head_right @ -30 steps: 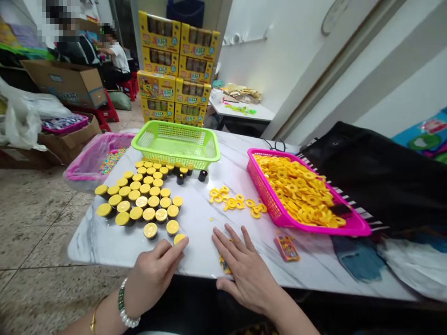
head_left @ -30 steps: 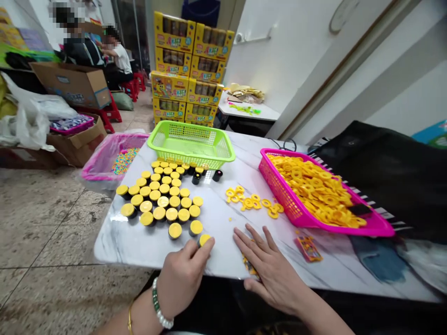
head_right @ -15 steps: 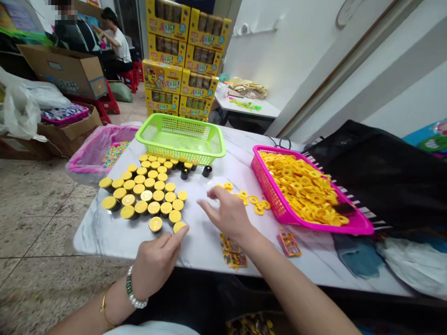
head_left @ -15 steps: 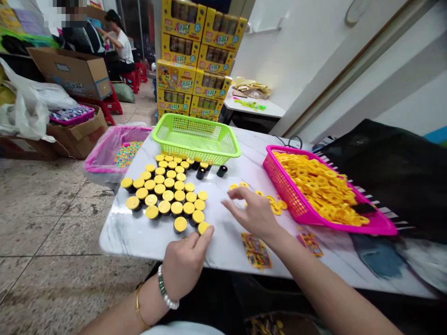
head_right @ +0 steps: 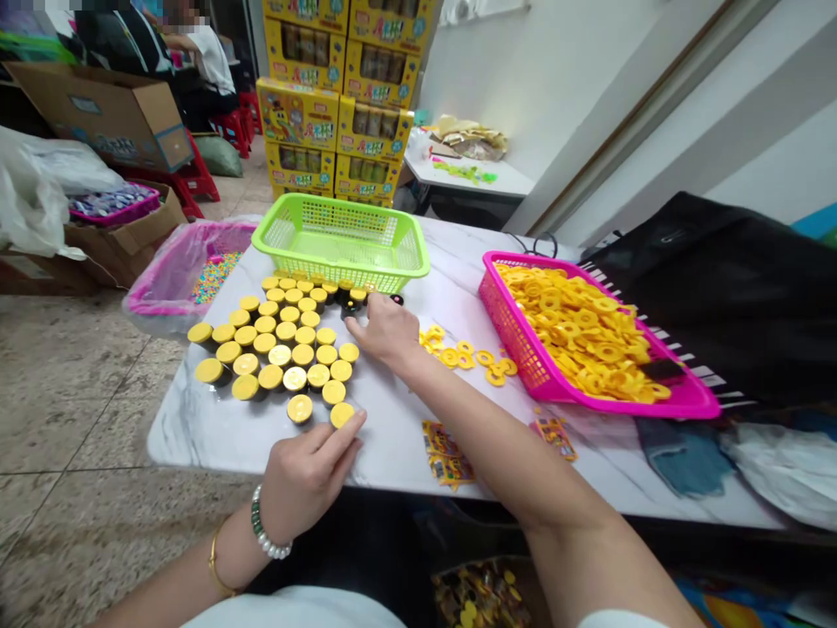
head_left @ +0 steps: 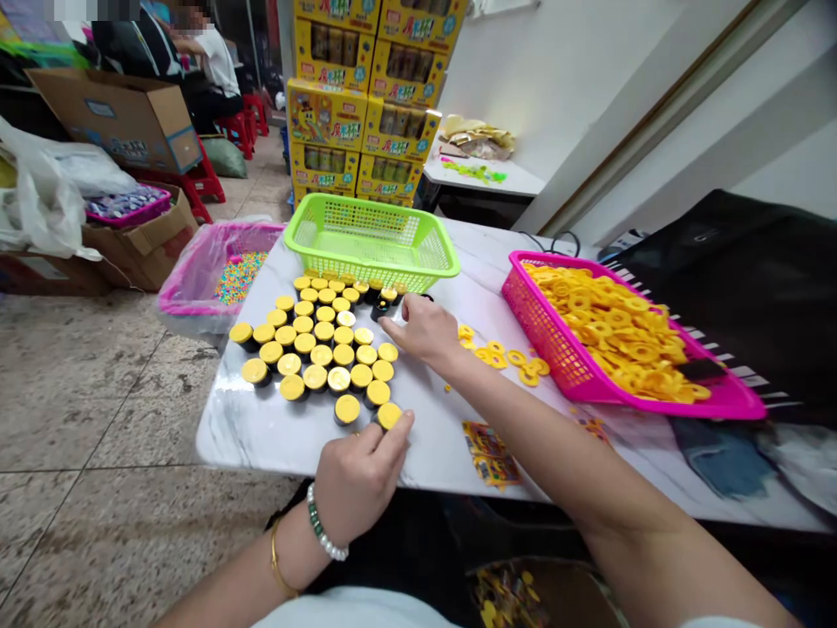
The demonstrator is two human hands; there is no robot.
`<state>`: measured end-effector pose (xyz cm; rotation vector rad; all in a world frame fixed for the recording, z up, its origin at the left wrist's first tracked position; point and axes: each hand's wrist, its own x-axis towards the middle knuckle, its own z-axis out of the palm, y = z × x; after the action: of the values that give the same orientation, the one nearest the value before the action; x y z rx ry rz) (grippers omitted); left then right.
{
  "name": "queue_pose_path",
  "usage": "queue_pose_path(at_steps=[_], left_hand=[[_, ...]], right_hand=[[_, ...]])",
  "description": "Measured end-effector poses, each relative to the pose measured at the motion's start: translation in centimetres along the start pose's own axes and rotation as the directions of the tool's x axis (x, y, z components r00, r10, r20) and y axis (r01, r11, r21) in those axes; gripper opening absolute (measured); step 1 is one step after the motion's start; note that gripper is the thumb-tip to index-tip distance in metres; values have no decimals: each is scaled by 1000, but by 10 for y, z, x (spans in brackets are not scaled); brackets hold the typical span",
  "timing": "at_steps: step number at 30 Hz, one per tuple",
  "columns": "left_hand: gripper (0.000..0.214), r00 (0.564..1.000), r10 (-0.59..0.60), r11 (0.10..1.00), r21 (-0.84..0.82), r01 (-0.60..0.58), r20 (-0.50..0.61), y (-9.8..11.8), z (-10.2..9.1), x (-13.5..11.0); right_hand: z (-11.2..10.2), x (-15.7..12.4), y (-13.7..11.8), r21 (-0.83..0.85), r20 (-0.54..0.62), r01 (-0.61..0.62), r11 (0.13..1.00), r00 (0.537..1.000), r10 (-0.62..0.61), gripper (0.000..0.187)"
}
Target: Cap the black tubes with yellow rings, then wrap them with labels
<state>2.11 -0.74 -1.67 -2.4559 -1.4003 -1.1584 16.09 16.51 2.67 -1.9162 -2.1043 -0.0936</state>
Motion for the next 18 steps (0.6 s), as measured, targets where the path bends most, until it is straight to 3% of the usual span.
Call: queue_pose_path(at_steps=[4, 7, 10, 13, 18], left_hand=[[27, 999, 44, 998, -51, -43, 11, -1, -2, 1], [26, 999, 43, 996, -85, -40, 26, -2, -4, 1], [23, 999, 5, 993, -114, -1, 37, -4, -4, 2], [21, 999, -21, 991, -133, 25, 33, -4, -4, 1], [25, 999, 10, 998, -64, -7, 50, 0, -5, 1]], right_hand=[[7, 14, -15, -4, -1, -39, 999, 999, 39, 47], [16, 27, -26, 28, 7, -35, 999, 999, 34, 32], [12, 23, -20, 56, 1, -37, 998, 999, 37, 20], [-8, -11, 4, 114, -30, -16, 993, 999, 19, 23], [-37, -113, 36, 351, 41, 45, 935, 997, -63, 36]])
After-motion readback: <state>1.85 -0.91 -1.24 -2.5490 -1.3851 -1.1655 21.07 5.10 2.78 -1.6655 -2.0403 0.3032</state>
